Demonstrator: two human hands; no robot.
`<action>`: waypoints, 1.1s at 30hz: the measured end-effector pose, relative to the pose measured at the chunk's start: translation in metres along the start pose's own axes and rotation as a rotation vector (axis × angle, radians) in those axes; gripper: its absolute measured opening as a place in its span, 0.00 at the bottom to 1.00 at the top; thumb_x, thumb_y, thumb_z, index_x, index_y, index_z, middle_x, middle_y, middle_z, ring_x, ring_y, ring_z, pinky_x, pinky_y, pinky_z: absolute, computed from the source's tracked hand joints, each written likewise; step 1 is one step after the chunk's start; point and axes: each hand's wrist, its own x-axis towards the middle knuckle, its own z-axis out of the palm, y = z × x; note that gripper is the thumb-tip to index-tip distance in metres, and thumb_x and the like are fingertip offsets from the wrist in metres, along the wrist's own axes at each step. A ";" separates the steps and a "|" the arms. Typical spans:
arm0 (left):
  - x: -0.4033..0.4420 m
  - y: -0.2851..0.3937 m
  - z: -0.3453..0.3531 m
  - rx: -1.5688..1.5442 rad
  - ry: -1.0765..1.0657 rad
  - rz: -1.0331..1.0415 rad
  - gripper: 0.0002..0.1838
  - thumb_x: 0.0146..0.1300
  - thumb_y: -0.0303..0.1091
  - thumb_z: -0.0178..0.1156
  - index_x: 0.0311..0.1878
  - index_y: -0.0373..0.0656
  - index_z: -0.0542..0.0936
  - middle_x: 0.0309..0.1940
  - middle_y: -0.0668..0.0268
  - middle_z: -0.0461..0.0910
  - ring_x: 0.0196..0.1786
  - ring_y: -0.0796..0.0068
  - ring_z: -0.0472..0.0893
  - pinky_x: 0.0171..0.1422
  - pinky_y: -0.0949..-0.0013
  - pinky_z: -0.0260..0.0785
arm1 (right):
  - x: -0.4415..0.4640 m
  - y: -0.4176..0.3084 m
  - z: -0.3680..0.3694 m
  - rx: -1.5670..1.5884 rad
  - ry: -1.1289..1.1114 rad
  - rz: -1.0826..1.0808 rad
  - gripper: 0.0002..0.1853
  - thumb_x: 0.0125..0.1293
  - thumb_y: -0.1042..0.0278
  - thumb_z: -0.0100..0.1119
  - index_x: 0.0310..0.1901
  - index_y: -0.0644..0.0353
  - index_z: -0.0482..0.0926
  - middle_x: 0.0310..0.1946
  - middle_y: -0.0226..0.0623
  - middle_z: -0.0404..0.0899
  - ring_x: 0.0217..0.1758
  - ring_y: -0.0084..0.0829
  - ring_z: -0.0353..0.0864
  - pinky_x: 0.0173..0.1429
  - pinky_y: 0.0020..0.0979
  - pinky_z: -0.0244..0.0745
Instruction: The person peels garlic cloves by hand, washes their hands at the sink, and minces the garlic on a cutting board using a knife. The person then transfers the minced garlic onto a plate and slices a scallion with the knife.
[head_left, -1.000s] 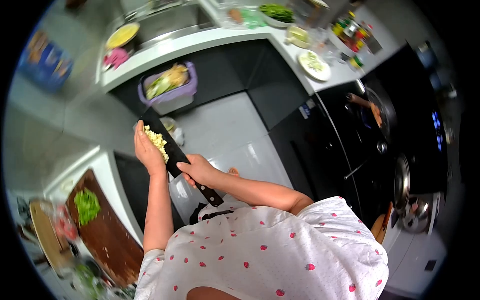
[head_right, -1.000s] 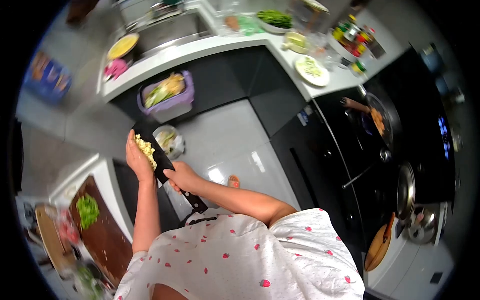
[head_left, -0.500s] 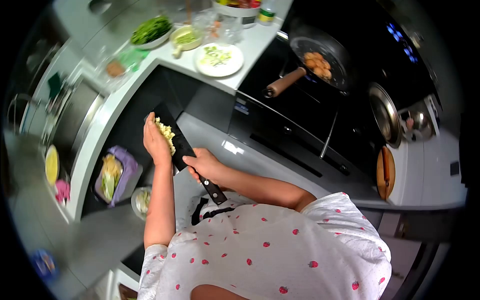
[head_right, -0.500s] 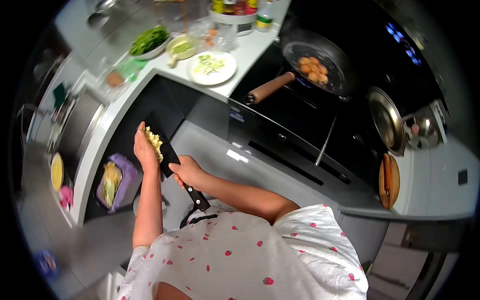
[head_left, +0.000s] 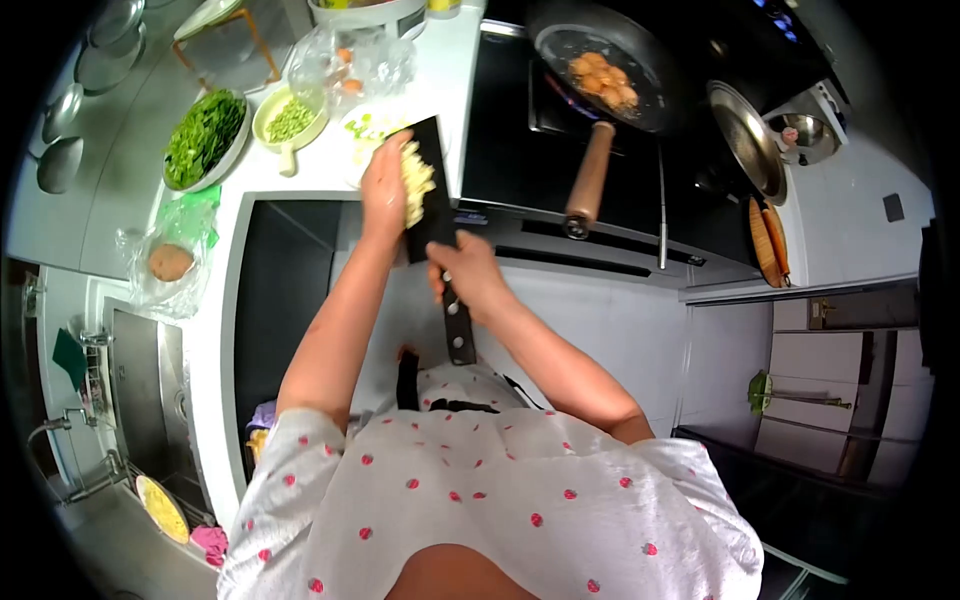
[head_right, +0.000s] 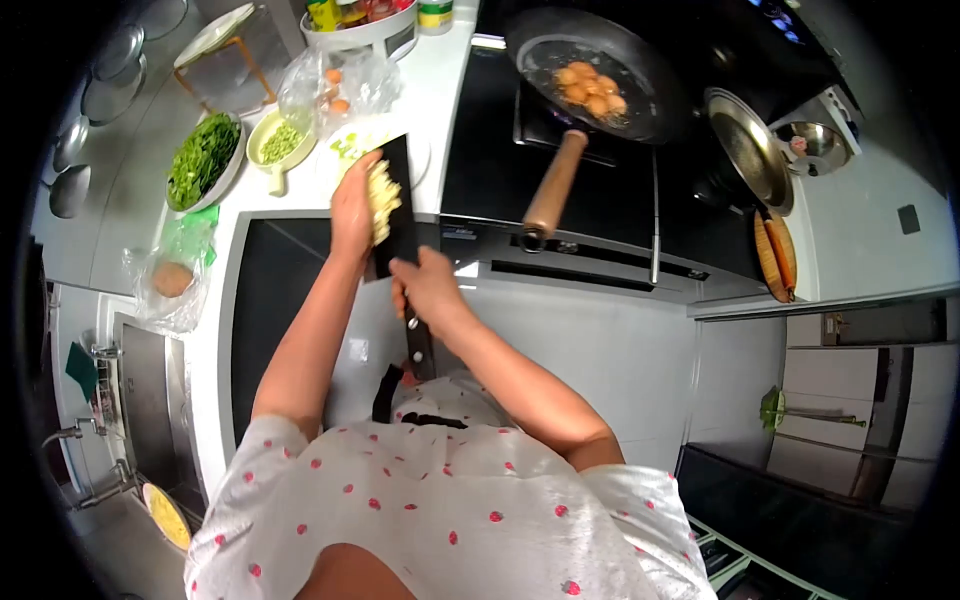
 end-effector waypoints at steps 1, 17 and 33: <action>0.024 -0.015 0.006 0.056 -0.031 0.135 0.22 0.72 0.43 0.39 0.53 0.37 0.76 0.42 0.64 0.77 0.39 0.80 0.75 0.46 0.76 0.67 | 0.010 -0.006 0.007 0.022 0.042 0.014 0.07 0.63 0.71 0.51 0.30 0.63 0.67 0.17 0.32 0.70 0.15 0.24 0.68 0.18 0.28 0.66; 0.084 -0.060 0.026 0.344 -0.158 0.421 0.18 0.57 0.39 0.60 0.46 0.37 0.74 0.49 0.52 0.73 0.54 0.53 0.71 0.60 0.59 0.62 | 0.081 -0.039 0.018 -0.092 0.250 -0.023 0.03 0.57 0.76 0.47 0.29 0.65 0.69 0.17 0.33 0.70 0.16 0.22 0.69 0.19 0.27 0.67; 0.103 -0.083 -0.006 0.336 -0.124 0.301 0.10 0.60 0.32 0.56 0.33 0.35 0.80 0.46 0.55 0.77 0.46 0.60 0.76 0.52 0.65 0.67 | 0.060 -0.053 0.035 -0.175 0.465 -0.111 0.03 0.62 0.74 0.48 0.31 0.62 0.69 0.17 0.30 0.69 0.16 0.21 0.68 0.20 0.24 0.65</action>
